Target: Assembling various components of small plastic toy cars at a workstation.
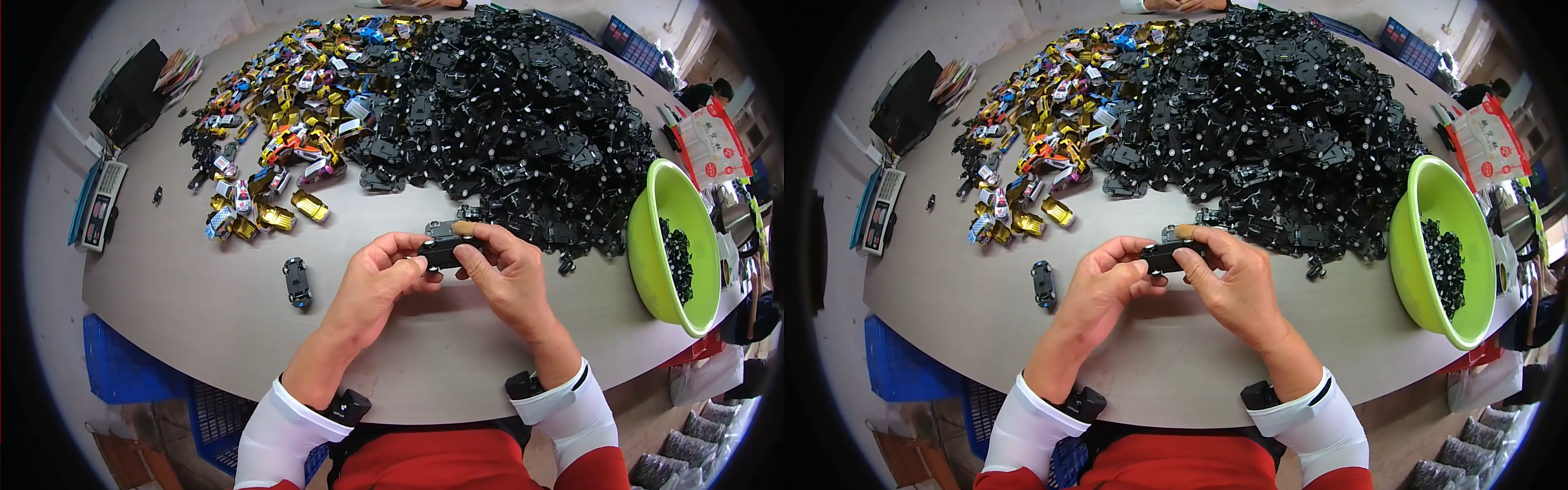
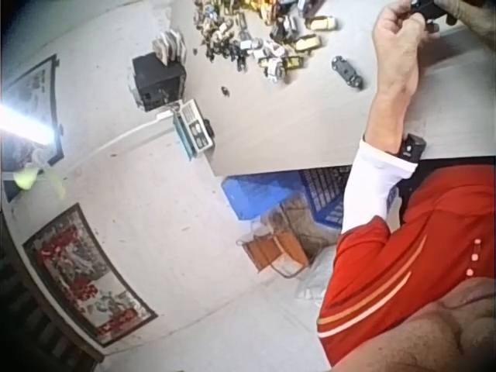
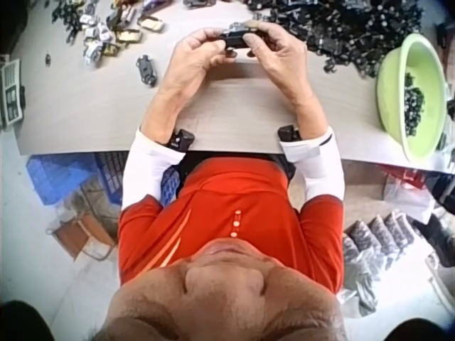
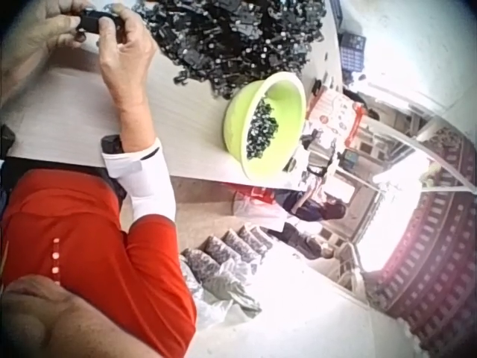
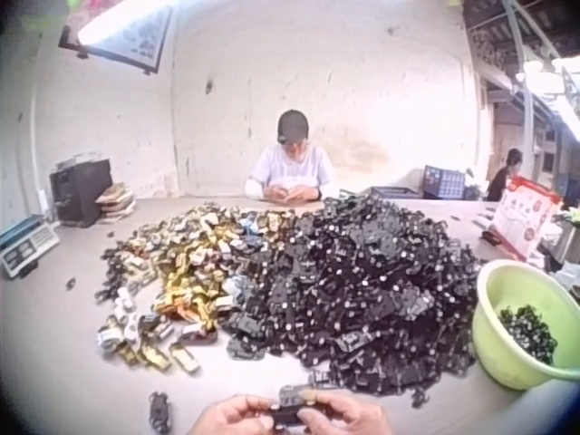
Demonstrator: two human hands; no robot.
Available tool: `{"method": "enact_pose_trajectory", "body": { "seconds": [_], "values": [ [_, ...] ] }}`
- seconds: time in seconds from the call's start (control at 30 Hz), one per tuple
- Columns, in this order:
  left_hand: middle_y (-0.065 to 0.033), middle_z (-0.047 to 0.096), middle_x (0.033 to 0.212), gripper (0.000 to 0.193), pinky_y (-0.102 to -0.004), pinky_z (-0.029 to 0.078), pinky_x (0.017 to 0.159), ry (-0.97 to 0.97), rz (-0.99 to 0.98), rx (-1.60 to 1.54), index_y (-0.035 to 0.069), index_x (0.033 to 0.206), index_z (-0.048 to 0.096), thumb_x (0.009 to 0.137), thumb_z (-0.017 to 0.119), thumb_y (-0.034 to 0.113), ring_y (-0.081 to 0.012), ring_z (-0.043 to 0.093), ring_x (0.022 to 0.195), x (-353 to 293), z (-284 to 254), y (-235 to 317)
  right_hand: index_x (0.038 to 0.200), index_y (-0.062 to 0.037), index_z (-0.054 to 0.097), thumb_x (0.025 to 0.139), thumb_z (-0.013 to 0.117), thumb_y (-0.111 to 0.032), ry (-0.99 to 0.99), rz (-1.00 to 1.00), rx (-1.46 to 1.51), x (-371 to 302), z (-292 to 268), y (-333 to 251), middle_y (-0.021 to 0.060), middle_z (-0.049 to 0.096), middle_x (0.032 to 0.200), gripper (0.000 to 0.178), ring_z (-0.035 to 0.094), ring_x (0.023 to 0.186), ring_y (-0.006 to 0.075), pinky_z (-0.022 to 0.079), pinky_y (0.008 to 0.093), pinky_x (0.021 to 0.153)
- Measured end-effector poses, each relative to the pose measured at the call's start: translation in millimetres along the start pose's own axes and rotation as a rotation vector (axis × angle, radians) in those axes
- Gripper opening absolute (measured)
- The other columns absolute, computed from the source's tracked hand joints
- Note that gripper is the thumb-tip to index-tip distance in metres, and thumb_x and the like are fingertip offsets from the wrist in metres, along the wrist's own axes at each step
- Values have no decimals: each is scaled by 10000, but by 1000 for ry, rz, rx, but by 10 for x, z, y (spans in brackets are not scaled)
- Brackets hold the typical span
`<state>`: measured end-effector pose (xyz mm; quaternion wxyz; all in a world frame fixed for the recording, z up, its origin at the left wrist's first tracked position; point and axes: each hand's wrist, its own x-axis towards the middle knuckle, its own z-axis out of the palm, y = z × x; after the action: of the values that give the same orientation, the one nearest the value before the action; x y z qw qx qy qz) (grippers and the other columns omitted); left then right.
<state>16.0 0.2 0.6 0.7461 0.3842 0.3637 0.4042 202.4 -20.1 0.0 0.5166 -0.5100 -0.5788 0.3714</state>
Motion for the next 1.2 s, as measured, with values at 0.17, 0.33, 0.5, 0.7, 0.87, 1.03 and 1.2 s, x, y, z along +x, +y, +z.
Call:
{"method": "enact_pose_trajectory", "body": {
  "seconds": [0.17,0.33,0.5,0.7,0.87,1.03,1.2],
  "values": [
    [-80,648,1010,280,-262,549,788,24,36,10,-30,1183,578,941,604,107,-134,646,844,-9,26,-28,1136,41,633,916,644,-100,-35,127,184,8,10,-18,69,685,886,261,656,708,106,537,231,631],
    [-81,654,997,277,-265,544,796,115,86,-16,-28,1177,578,942,614,114,-131,644,832,14,24,-32,1146,69,603,963,566,-130,-23,305,362,57,-62,-37,92,671,907,272,675,774,135,562,251,707],
    [-89,654,992,282,-264,545,792,106,101,16,-34,1176,574,939,620,111,-134,645,836,3,41,-33,1118,71,612,944,580,-92,-24,333,392,56,-30,-57,97,675,914,241,674,781,137,565,257,727],
    [-93,655,987,289,-262,545,793,103,126,37,-38,1184,569,936,625,101,-135,647,839,-7,63,-41,1086,59,625,931,591,-88,-1,361,436,42,-27,-48,110,690,913,216,682,763,162,569,290,733],
    [-95,659,988,291,-260,545,796,98,134,40,-42,1185,569,935,628,94,-136,650,844,-12,73,-43,1066,52,630,929,586,-79,44,357,450,24,-4,-71,108,689,901,195,680,748,164,561,291,724],
    [-103,663,998,290,-264,547,800,95,147,37,-42,1186,569,935,627,91,-138,654,844,-23,81,-35,1059,47,632,926,587,-71,48,358,483,15,-7,-59,108,688,910,183,678,742,165,557,292,732],
    [-102,664,995,292,-263,547,802,109,162,14,-41,1191,569,935,626,89,-140,657,843,-12,78,-48,1062,44,623,923,593,-66,36,339,524,3,5,-77,112,683,938,179,678,761,168,558,296,743]
  ]
}}
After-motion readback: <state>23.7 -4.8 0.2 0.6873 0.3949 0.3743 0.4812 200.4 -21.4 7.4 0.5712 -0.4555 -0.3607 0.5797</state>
